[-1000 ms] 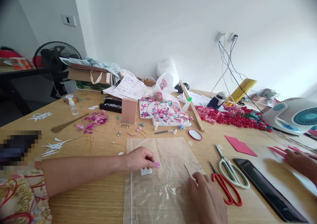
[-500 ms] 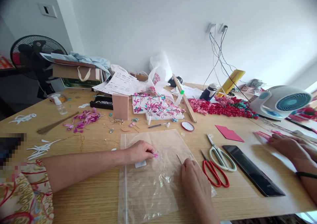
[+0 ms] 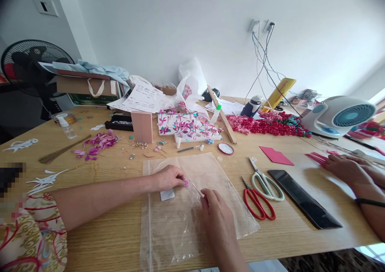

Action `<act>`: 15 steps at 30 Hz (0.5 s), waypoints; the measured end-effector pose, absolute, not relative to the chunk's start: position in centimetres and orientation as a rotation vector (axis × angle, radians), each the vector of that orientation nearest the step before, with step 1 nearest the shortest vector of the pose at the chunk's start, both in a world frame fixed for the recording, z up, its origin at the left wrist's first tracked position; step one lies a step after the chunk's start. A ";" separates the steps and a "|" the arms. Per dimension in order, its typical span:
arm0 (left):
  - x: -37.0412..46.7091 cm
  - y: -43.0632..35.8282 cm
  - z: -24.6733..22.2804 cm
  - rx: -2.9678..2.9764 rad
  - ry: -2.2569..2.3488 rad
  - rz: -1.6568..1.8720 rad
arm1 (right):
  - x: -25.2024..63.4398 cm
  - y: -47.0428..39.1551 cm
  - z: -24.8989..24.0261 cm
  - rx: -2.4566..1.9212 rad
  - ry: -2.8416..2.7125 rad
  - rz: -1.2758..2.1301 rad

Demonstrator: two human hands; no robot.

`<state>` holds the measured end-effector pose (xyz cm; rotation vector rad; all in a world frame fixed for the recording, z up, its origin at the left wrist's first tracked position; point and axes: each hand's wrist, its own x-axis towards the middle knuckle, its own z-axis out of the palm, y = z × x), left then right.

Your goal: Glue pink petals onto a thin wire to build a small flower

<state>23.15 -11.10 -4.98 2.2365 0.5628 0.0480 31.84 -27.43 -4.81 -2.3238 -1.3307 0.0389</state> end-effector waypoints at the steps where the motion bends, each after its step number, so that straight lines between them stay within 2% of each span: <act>1: 23.2 -11.1 -4.8 2.245 0.570 0.049 | 31.5 -27.3 -4.9 -2.317 -1.359 0.067; 15: 23.0 -11.1 -4.2 2.461 0.582 0.028 | 30.1 -24.9 -4.6 -2.539 -1.510 0.021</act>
